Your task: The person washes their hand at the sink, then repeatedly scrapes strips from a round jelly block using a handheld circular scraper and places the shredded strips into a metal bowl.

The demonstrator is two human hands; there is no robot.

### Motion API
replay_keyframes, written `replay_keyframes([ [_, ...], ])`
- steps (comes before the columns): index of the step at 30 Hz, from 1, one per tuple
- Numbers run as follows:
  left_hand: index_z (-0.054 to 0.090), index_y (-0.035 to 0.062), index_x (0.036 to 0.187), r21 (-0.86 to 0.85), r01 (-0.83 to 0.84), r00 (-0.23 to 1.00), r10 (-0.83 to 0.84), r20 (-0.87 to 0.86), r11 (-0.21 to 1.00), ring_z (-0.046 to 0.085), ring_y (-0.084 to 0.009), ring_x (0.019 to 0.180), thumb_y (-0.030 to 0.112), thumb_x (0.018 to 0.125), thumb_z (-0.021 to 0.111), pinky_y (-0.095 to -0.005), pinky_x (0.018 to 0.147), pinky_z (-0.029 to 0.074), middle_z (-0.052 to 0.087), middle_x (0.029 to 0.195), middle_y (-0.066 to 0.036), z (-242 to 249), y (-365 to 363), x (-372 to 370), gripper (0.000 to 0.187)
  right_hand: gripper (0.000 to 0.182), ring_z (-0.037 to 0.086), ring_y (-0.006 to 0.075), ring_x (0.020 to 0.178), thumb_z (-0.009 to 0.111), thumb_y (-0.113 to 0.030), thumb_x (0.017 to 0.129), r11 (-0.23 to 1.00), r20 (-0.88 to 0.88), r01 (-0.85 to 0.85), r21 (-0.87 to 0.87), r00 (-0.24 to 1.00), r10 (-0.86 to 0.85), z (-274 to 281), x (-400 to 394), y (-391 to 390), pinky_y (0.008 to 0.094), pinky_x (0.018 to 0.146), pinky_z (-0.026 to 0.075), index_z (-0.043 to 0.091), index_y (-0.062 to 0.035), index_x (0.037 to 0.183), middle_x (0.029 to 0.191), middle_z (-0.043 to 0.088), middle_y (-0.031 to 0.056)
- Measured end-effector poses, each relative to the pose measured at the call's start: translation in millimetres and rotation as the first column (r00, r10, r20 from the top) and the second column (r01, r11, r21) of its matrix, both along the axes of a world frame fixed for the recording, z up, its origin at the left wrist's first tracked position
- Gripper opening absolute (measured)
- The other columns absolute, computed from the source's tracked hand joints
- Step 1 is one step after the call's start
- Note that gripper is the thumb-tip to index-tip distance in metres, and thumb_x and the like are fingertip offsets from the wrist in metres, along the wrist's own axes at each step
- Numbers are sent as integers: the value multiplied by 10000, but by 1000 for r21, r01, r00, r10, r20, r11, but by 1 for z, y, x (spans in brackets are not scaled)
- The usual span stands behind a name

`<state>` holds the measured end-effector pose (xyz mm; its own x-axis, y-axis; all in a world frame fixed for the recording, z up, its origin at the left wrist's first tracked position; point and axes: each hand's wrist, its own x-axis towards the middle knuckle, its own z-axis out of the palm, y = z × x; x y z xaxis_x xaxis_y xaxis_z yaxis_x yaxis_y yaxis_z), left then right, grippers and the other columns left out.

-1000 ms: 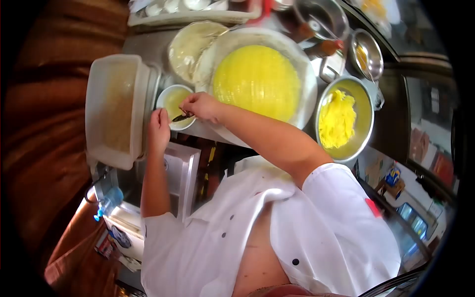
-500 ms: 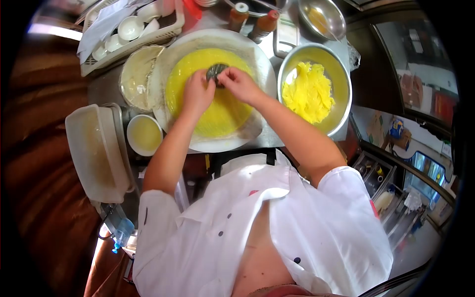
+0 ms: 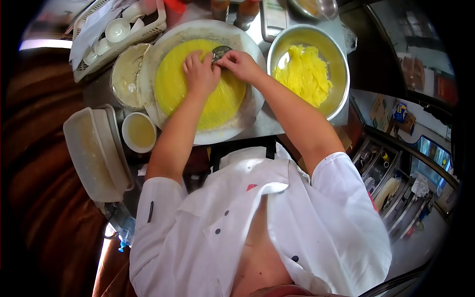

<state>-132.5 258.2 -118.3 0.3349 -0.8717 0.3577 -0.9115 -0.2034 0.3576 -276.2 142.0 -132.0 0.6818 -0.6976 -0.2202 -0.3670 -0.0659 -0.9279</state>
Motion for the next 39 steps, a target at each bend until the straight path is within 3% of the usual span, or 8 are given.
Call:
replay_keyframes([
  [3,695,79,1171,23,18,1000,-17,-10,1000,458,-423,1326,270,837,686,-579,1138,317,555,1313,-232,6,13,-13,385,290,629,158,726,764,-309,929,996,48,6,88,999,-11,4,-15,15,321,706,525,709,-25,939,825,714,76],
  [12,680,58,1164,75,59,998,-56,-35,995,400,-457,1398,263,832,682,-626,1191,263,528,1357,-254,8,46,-43,391,276,647,169,736,747,-305,942,1000,-116,-15,6,993,15,31,-51,52,333,703,527,718,-32,961,843,721,98],
  [21,678,40,1123,62,111,992,-107,-67,992,380,-473,1411,256,820,699,-629,1194,256,501,1376,-255,15,76,-70,373,270,593,154,689,759,-294,940,998,-116,-43,51,992,49,40,-85,82,325,669,507,705,-30,941,767,683,73],
  [27,668,25,1126,30,244,947,-232,-223,969,403,-466,1393,202,842,722,-604,1169,304,504,1377,-245,26,110,-74,338,215,553,95,714,750,-245,959,987,-237,-138,87,959,155,67,-115,105,289,669,487,692,-38,957,782,650,38],
  [30,638,15,1156,12,192,931,-178,-319,981,457,-450,1336,160,853,721,-561,1119,369,518,1358,-233,26,131,-62,346,210,559,97,716,743,-233,965,993,-196,-103,65,974,113,90,-125,112,286,674,491,689,-31,957,790,654,39],
  [35,598,9,1185,-16,109,944,-109,-312,994,514,-442,1233,123,855,712,-525,1055,422,542,1303,-233,19,148,-26,367,140,593,81,772,713,-163,978,999,28,-33,10,999,32,159,-113,84,260,720,503,696,-24,966,852,677,-4],
  [39,595,-1,1207,-54,72,954,-85,-288,996,532,-446,1200,120,869,701,-519,1034,436,555,1282,-236,21,144,-14,375,128,614,75,786,723,-151,967,989,90,31,-145,996,-18,234,-125,55,234,715,499,716,-28,1000,887,704,5],
])
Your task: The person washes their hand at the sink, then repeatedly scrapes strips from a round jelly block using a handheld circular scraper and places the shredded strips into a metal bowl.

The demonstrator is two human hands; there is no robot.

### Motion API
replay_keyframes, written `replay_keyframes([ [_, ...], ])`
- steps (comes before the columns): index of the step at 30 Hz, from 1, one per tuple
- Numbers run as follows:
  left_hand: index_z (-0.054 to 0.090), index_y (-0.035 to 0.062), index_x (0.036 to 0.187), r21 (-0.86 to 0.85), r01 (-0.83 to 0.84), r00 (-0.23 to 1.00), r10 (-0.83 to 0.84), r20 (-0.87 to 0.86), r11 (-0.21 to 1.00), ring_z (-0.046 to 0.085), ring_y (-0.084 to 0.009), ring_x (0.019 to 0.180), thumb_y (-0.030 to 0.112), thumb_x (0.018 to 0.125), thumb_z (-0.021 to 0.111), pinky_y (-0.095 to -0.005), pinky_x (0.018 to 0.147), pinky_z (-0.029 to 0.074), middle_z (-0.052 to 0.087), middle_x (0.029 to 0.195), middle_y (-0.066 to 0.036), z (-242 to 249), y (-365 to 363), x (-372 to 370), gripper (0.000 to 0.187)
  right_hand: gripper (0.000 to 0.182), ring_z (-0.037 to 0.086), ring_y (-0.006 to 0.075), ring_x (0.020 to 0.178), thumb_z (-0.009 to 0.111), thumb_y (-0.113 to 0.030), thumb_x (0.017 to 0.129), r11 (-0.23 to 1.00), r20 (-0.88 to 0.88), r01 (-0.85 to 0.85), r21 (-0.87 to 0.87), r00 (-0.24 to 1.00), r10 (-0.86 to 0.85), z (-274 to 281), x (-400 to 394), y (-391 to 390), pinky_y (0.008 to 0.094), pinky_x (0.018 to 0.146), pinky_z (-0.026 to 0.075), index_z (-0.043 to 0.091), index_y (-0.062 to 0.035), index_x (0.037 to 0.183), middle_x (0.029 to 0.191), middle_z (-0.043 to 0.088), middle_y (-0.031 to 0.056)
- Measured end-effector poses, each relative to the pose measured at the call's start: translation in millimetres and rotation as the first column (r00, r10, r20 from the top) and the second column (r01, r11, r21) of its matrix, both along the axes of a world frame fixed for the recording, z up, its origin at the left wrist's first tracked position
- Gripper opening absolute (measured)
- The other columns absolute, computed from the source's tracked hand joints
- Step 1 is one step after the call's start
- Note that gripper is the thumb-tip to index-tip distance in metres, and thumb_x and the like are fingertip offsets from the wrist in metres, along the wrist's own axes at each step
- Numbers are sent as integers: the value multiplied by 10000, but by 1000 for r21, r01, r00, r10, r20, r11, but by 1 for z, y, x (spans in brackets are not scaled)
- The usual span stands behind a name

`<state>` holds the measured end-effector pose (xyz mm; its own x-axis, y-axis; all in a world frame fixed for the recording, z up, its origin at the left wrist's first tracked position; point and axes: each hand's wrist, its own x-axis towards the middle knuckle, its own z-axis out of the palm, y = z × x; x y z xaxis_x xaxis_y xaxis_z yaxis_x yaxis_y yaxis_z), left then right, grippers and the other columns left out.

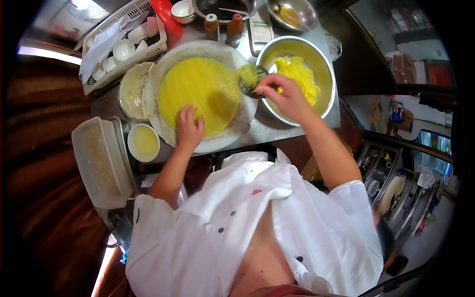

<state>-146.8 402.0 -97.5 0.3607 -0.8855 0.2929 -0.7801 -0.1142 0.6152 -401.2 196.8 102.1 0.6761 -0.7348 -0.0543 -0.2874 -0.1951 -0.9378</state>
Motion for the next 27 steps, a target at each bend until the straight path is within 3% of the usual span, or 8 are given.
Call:
replay_keyframes([
  [5,600,-7,1228,9,-13,1000,13,-17,1000,540,-442,1198,122,878,702,-503,1031,446,570,1267,-235,7,-12,4,387,68,629,73,855,702,-82,979,969,103,229,-93,970,-219,33,-63,-12,229,756,506,703,-20,1007,934,691,13],
  [8,602,-8,1234,12,-22,999,22,-27,1000,541,-440,1203,117,882,700,-496,1034,447,575,1263,-236,11,-17,4,386,156,586,69,754,700,-174,1001,865,149,502,-6,856,-496,-34,-106,-18,219,657,466,681,-31,942,841,647,-1],
  [11,601,-6,1243,25,-15,999,16,-35,1000,540,-441,1205,114,888,693,-496,1034,448,575,1270,-239,14,-23,6,386,261,491,70,643,697,-297,1007,430,-499,796,425,603,-623,-115,-164,-17,225,548,366,656,-71,882,741,568,-27],
  [13,600,-5,1247,38,-25,999,25,-22,999,539,-439,1206,116,893,690,-494,1031,449,573,1278,-243,8,-27,9,385,315,399,77,583,689,-377,997,427,-432,761,488,636,-640,-103,-148,-3,244,500,263,635,-114,833,675,480,-52],
  [17,621,1,1215,51,-8,997,12,-80,999,573,-418,1155,135,905,691,-486,1010,459,624,1199,-216,17,-41,12,344,258,544,84,678,695,-302,995,614,-281,649,448,755,-593,-93,-83,5,243,599,436,725,-49,949,813,665,-2],
  [19,634,2,1190,62,25,986,-14,-164,998,593,-405,1116,145,912,692,-481,991,466,654,1134,-196,26,-42,8,318,252,628,109,769,702,-262,989,742,-142,457,491,882,-449,-106,-40,5,271,707,518,734,-14,1022,900,723,37],
  [23,649,7,1160,-42,67,986,-73,-149,997,610,-392,1062,168,914,703,-477,949,473,680,1057,-166,36,-79,16,298,261,666,137,796,718,-264,977,947,-58,147,284,989,-136,-122,68,6,285,723,530,709,-3,986,874,725,51],
  [27,660,24,1152,-76,-30,998,27,-48,997,608,-381,1047,177,884,715,-476,934,471,677,1035,-151,-5,-133,58,314,270,665,171,749,736,-279,956,992,-34,89,84,996,-86,-180,154,-25,326,704,524,689,-13,941,836,717,93],
])
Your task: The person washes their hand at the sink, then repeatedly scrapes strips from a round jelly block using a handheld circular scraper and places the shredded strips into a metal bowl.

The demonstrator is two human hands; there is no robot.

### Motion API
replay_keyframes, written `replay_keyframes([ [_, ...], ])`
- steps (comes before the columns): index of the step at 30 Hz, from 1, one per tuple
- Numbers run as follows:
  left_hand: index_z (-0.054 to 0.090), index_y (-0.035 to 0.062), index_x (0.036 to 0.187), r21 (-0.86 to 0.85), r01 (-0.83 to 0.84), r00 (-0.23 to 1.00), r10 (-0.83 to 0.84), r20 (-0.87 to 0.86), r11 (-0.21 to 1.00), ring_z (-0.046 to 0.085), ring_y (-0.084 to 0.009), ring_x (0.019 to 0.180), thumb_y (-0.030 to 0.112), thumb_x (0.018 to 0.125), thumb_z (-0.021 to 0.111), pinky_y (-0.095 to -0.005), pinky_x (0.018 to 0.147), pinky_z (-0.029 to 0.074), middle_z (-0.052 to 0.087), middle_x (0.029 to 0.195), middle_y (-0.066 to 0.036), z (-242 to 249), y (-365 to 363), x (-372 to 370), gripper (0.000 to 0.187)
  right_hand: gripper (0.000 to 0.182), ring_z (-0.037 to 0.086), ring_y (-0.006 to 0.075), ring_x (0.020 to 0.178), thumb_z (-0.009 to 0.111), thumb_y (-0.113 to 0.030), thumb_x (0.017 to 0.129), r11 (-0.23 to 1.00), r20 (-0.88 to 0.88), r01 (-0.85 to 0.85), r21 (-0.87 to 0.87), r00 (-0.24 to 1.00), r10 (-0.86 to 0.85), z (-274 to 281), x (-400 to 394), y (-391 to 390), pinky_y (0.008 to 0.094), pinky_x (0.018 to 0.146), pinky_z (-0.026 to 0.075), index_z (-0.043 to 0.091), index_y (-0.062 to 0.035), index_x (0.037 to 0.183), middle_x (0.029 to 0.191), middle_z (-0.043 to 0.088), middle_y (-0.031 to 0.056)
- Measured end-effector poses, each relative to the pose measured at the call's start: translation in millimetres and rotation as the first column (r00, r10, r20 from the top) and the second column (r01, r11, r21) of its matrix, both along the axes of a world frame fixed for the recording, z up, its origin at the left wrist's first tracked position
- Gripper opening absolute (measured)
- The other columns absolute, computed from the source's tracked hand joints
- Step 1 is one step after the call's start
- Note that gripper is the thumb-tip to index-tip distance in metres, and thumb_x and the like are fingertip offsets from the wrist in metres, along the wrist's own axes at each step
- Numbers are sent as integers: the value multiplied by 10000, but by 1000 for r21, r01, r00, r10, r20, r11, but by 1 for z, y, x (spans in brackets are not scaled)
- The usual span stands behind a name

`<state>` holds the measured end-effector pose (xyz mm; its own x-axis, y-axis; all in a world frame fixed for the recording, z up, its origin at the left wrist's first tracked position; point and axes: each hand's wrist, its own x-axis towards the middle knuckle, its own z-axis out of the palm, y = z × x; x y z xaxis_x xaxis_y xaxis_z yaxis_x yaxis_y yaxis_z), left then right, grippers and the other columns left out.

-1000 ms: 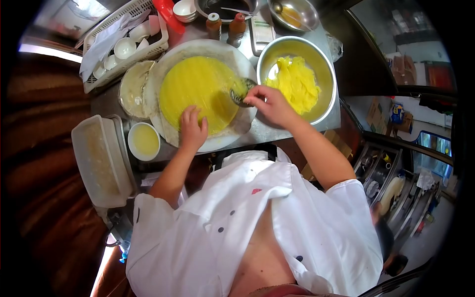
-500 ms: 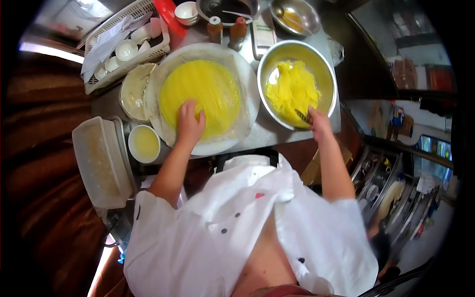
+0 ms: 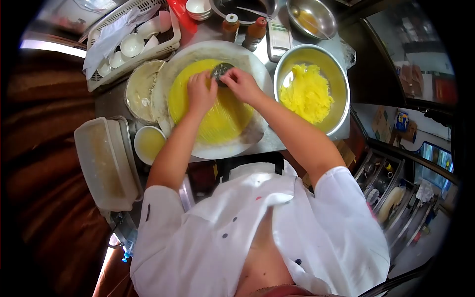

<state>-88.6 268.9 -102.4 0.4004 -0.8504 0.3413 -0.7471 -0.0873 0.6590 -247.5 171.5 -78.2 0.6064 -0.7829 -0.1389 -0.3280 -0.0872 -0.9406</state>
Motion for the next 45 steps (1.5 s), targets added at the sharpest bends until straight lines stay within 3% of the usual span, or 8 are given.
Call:
replay_keyframes([
  [4,694,63,1142,38,-134,983,128,132,990,594,-360,1076,184,856,707,-484,959,456,667,1035,-134,-19,-40,34,311,267,661,190,725,736,-278,951,998,5,5,-59,1000,-5,-19,49,-32,342,696,524,689,-17,912,823,726,107],
  [10,732,119,1203,66,-159,945,132,301,985,542,-331,1186,207,829,705,-507,1034,411,638,1150,-97,-33,-42,37,386,283,648,173,695,752,-296,934,1000,48,-1,-6,999,1,-40,62,-39,323,680,519,699,-24,878,799,728,98],
  [19,756,154,1170,100,-133,898,77,434,986,518,-373,1238,213,814,703,-526,1056,407,593,1237,-158,-13,-8,14,365,236,637,101,769,735,-258,972,984,-170,-158,78,971,169,-20,31,-21,283,709,527,700,-29,929,859,733,46],
  [22,758,129,1139,108,-108,921,59,385,988,505,-395,1262,209,810,702,-537,1080,394,586,1253,-176,-9,6,3,343,310,642,162,698,761,-336,934,987,-64,-120,109,990,128,-31,17,-7,319,671,522,706,-31,909,815,728,78],
  [34,738,80,1106,176,-69,939,5,343,982,441,-462,1342,205,807,697,-600,1136,342,547,1330,-229,-2,62,-48,327,280,627,156,703,770,-301,934,962,-97,-197,191,971,218,-27,-37,39,320,685,522,691,-34,898,805,711,70],
  [35,734,78,1108,176,-64,940,0,343,982,435,-466,1348,206,810,696,-605,1140,337,542,1336,-232,-2,67,-52,326,204,624,94,756,724,-232,982,953,-162,-237,188,950,268,-27,-42,41,277,708,523,695,-34,946,851,725,37],
  [38,723,73,1111,178,-49,944,-13,331,983,417,-480,1365,206,818,695,-617,1152,322,528,1348,-242,0,83,-68,323,280,620,156,701,769,-313,934,951,-69,-220,217,968,240,-44,-60,57,321,683,514,687,-49,889,798,701,60],
  [45,707,57,1082,181,-11,959,-41,281,983,390,-489,1393,179,816,694,-624,1168,299,518,1347,-241,10,117,-100,293,278,615,161,692,769,-315,932,927,-163,-291,236,928,333,-22,-95,85,327,676,511,680,-60,864,781,697,73],
])
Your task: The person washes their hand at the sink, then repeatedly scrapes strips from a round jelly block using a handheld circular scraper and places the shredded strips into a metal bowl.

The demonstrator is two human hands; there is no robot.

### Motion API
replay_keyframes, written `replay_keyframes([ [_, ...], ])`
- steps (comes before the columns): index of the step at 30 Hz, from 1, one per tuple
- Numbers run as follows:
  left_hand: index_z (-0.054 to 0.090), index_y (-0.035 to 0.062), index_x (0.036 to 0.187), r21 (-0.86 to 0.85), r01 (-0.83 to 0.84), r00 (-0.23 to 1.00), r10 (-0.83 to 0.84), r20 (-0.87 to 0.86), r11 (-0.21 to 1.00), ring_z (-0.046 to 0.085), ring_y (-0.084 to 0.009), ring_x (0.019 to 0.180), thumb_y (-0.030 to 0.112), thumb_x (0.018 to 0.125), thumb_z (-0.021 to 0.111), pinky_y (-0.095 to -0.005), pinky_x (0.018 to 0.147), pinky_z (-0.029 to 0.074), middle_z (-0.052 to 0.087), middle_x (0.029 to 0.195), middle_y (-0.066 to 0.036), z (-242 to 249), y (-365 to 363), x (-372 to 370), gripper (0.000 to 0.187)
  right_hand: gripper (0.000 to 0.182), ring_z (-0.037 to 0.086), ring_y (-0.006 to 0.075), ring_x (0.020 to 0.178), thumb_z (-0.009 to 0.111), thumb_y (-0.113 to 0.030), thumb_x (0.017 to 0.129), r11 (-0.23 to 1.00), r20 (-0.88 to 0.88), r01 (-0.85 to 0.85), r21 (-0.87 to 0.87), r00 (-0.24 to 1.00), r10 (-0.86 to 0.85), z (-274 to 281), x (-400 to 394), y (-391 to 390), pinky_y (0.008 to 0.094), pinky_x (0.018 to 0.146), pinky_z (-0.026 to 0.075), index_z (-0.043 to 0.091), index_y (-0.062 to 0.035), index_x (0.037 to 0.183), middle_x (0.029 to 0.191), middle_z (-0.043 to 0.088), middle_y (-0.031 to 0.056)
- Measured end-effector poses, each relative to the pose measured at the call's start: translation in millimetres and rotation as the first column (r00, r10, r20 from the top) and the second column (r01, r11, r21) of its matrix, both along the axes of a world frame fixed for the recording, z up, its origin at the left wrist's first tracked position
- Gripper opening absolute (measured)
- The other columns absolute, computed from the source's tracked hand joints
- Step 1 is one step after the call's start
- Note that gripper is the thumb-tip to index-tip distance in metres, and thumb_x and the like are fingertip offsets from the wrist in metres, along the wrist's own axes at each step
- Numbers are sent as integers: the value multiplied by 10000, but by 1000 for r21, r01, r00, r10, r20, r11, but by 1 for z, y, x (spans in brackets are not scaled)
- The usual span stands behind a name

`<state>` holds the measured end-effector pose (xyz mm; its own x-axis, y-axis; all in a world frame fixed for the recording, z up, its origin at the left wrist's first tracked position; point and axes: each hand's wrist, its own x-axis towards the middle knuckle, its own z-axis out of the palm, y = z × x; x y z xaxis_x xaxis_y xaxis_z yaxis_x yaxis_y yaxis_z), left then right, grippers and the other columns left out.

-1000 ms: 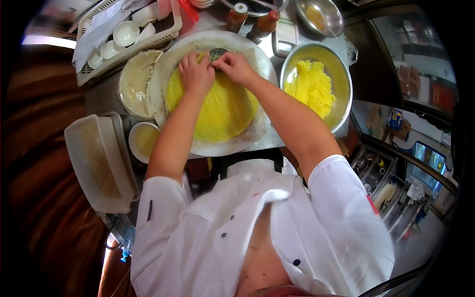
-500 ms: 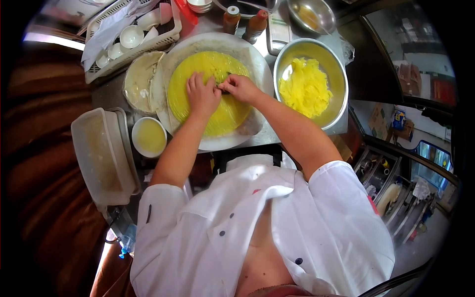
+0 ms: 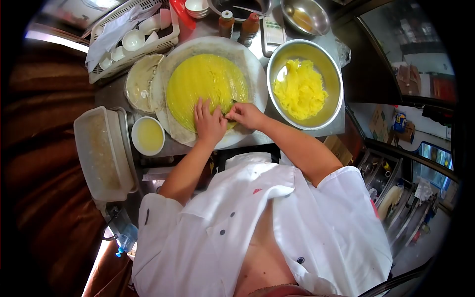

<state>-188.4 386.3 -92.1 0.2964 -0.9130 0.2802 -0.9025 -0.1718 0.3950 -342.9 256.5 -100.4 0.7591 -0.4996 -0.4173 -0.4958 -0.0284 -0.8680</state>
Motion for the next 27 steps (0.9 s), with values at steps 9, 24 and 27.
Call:
replay_keyframes([
  [9,651,31,1088,-66,-88,968,70,-239,994,472,-433,1297,105,839,695,-548,1088,377,539,1307,-202,-5,40,10,263,261,614,176,671,779,-289,922,997,80,-24,-78,996,30,53,-13,-1,331,651,498,686,-51,869,760,688,84],
  [24,574,20,1261,117,-124,-809,-33,-586,985,675,-294,1074,385,1066,497,-407,909,557,672,1166,-142,56,-75,39,421,232,580,126,641,778,-267,927,983,237,-72,-169,965,111,152,48,-48,286,635,488,729,-41,933,745,679,66],
  [27,590,-1,1200,77,-113,-760,-36,-649,991,663,-273,1008,250,1043,549,-411,890,553,669,1068,-147,21,-120,49,299,238,581,117,653,776,-267,931,986,158,-47,-160,985,73,158,24,-44,286,644,493,727,-35,931,743,677,65],
])
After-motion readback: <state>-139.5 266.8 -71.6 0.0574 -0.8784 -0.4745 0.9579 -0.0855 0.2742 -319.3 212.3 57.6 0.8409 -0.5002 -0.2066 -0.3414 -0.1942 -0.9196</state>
